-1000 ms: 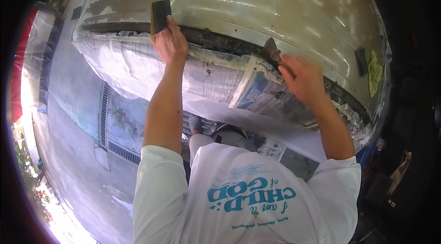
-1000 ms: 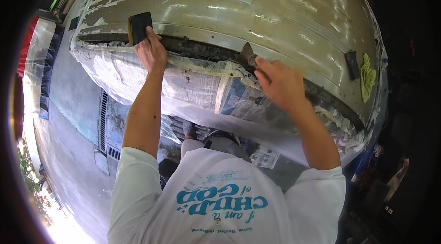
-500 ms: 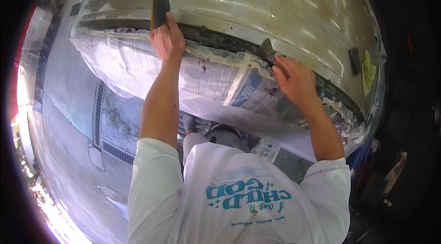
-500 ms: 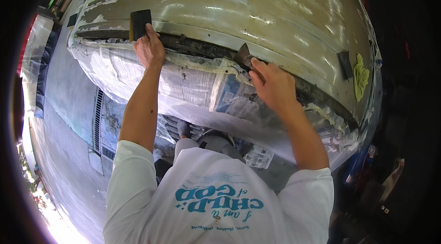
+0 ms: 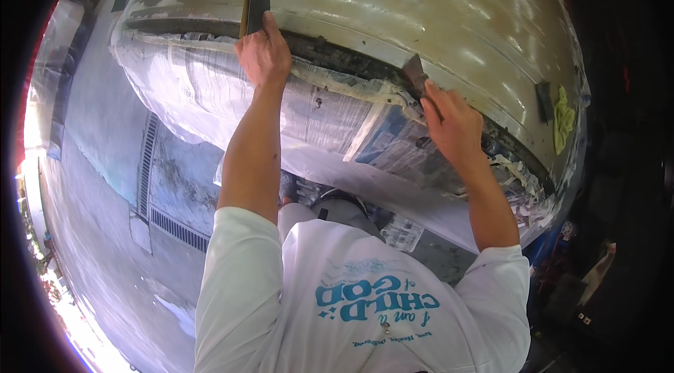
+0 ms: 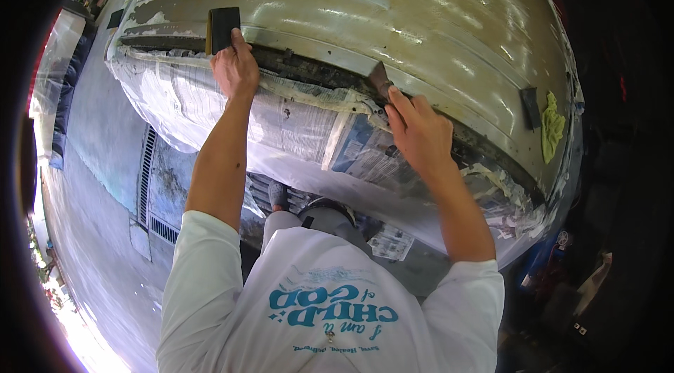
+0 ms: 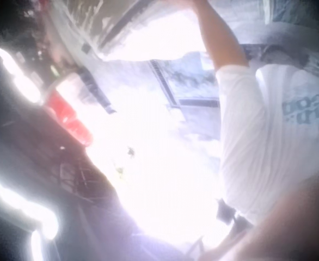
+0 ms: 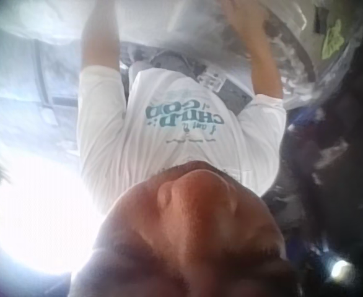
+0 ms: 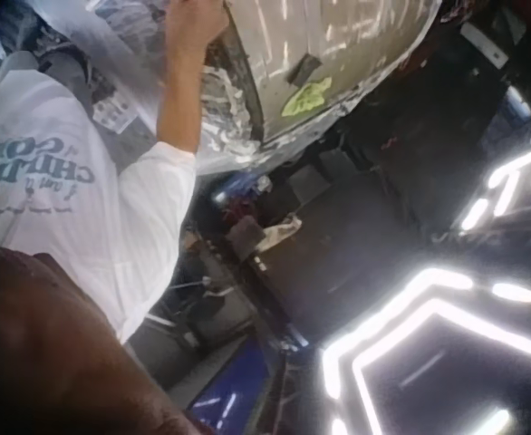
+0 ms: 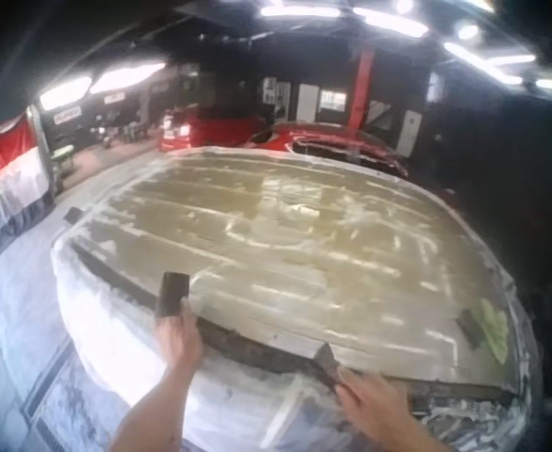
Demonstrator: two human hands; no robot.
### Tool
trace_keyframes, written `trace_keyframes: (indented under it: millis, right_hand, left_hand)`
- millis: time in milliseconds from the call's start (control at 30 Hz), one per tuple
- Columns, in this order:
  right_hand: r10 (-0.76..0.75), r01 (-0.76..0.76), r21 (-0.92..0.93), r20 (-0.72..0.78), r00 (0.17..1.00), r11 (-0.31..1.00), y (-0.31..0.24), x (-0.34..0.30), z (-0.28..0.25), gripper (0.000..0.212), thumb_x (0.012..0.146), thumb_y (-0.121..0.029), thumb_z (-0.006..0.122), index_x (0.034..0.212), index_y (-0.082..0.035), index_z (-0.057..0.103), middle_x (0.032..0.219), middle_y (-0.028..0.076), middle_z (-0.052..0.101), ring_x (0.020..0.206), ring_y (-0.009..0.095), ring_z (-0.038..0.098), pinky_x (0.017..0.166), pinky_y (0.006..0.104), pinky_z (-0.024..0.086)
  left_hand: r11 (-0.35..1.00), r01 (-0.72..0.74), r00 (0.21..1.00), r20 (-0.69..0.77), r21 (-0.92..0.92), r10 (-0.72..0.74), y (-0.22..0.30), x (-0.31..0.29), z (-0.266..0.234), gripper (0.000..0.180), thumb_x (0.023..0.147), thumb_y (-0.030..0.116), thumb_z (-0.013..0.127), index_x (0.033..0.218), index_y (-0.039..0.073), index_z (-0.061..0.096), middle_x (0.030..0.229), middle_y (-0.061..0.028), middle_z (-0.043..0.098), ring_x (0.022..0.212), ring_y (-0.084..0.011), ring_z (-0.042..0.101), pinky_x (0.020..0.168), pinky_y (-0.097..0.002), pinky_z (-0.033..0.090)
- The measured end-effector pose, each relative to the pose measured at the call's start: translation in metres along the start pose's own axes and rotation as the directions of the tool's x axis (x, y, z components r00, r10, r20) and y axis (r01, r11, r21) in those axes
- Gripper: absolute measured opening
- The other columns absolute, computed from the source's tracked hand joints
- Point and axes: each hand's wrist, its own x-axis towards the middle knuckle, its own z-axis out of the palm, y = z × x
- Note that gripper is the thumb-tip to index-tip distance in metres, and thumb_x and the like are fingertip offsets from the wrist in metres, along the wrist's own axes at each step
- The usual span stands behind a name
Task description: The person uses two scrapers to remove paint from the hood of a car. The car is masked with plastic and newspaper. The person repeatedly scrapes the surface, occasionally dipping the scrapers into a bucket of liquid.
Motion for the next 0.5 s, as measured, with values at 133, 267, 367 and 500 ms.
trace_keyframes:
  millis: [133, 267, 367, 500]
  right_hand:
    - [-0.021, 0.020, 0.027, 0.013, 1.000, 0.999, -0.002, 0.002, 0.000, 0.034, 0.094, -0.019, 0.081, 0.128, -0.014, 0.076, 0.089, 0.010, 0.071, 0.072, 0.033, 0.070, 0.065, 0.0430, 0.057]
    - [-0.027, 0.028, -0.036, 0.025, 0.999, 0.999, -0.004, 0.008, 0.006, 0.034, 0.093, -0.019, 0.082, 0.127, -0.016, 0.076, 0.089, 0.010, 0.070, 0.072, 0.035, 0.070, 0.065, 0.0440, 0.057]
    - [-0.024, 0.025, -0.026, 0.051, 0.998, 0.999, -0.009, 0.009, 0.003, 0.034, 0.094, -0.021, 0.081, 0.127, -0.018, 0.077, 0.086, 0.009, 0.068, 0.070, 0.034, 0.070, 0.062, 0.0442, 0.056]
    - [-0.125, 0.123, -0.067, -0.028, 0.992, 0.990, -0.001, 0.012, 0.008, 0.031, 0.095, -0.026, 0.079, 0.126, -0.020, 0.077, 0.080, 0.007, 0.063, 0.063, 0.032, 0.068, 0.054, 0.0437, 0.053]
  left_hand:
    - [0.995, 0.100, 0.992, 0.075, 0.027, -0.102, 0.002, -0.001, -0.006, 0.057, 0.116, 0.045, 0.039, 0.129, 0.000, 0.072, 0.114, -0.0218, 0.076, 0.112, -0.0450, 0.063, 0.109, -0.0493, 0.044]
    - [0.998, 0.054, 0.995, 0.079, 0.034, -0.057, -0.002, 0.005, -0.001, 0.055, 0.115, 0.044, 0.040, 0.128, 0.001, 0.072, 0.116, -0.0220, 0.075, 0.111, -0.0454, 0.063, 0.108, -0.0486, 0.044]
    - [0.999, 0.044, 0.998, 0.054, -0.007, -0.043, -0.003, -0.006, -0.004, 0.054, 0.115, 0.044, 0.040, 0.128, 0.002, 0.071, 0.116, -0.0219, 0.075, 0.111, -0.0451, 0.063, 0.108, -0.0489, 0.043]
    - [1.000, -0.024, 0.999, 0.025, -0.008, 0.024, -0.004, 0.000, 0.005, 0.054, 0.115, 0.043, 0.039, 0.129, 0.002, 0.071, 0.115, -0.0226, 0.076, 0.113, -0.0420, 0.064, 0.109, -0.0481, 0.043]
